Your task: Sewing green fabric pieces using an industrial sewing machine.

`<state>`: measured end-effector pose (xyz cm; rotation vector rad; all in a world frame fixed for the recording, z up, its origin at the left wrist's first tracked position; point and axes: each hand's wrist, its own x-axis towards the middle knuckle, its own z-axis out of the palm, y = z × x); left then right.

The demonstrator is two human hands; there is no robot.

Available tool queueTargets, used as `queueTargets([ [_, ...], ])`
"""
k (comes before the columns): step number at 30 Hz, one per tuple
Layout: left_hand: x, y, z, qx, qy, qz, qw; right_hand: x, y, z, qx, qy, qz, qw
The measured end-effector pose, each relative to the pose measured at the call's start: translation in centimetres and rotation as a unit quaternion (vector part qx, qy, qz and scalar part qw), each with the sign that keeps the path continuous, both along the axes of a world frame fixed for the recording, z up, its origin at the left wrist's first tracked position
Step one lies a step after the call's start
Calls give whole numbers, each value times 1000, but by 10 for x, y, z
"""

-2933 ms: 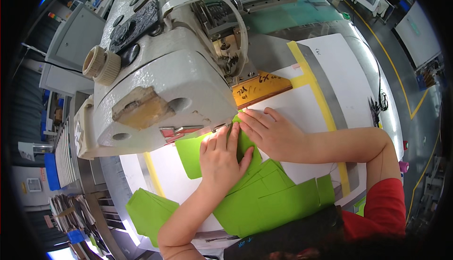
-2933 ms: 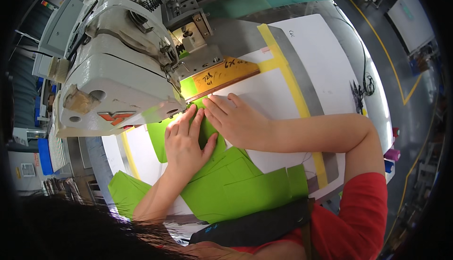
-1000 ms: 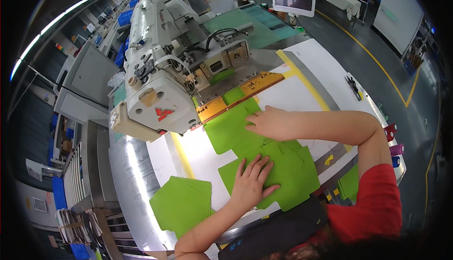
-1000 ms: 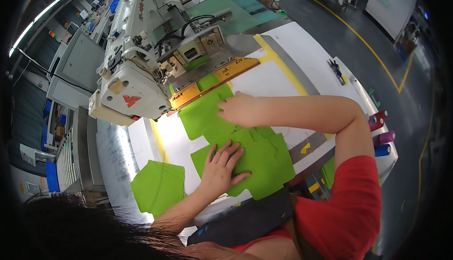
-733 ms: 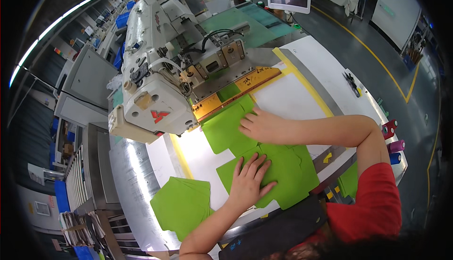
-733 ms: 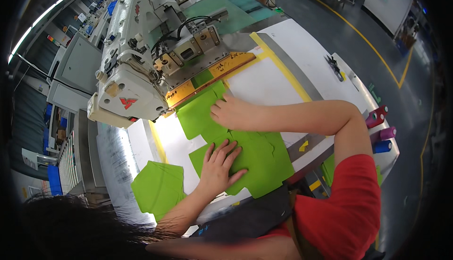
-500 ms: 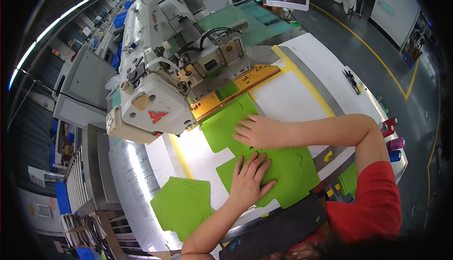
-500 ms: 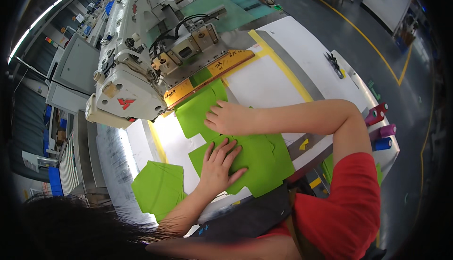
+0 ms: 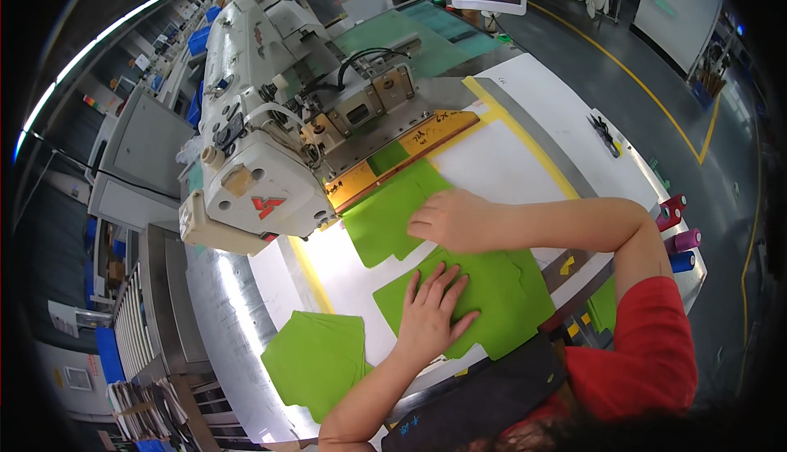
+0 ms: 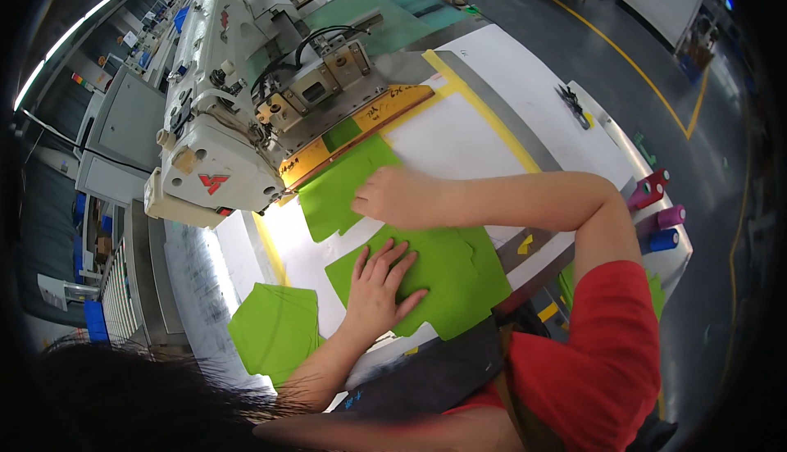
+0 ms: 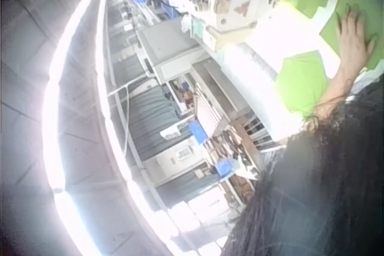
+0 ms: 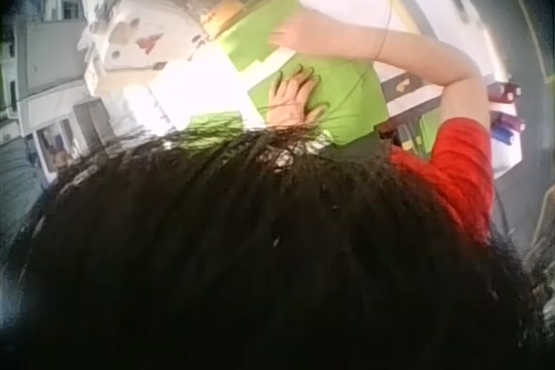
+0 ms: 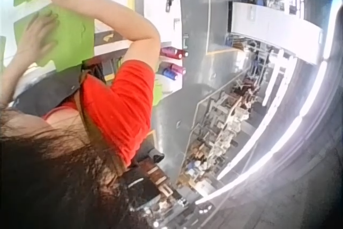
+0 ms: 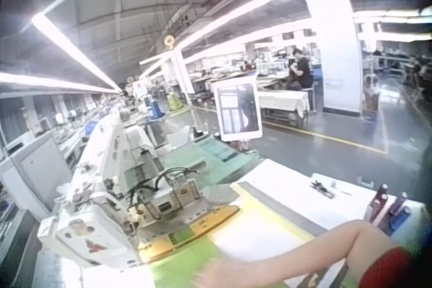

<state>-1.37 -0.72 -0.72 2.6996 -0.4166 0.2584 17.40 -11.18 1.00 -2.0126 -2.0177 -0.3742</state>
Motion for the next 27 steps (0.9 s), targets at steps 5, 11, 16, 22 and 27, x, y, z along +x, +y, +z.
queueTargets([
  [5, 6, 1, 1, 13, 10, -19, 1000, -7, -81, 91, 189, 148, -109, 965],
  [11, 10, -1, 4, 52, 2, -6, 999, -13, -237, 150, 282, 320, -391, 816],
  [16, 12, -5, 4, 79, 5, -25, 997, -6, -429, 126, 168, 194, -691, 676],
  [22, 14, 2, 9, 65, 50, -54, 995, -103, -542, 105, 82, -52, -824, 558],
  [27, 24, 15, 16, 76, 61, -89, 991, -179, -561, 45, 100, -157, -841, 508],
])
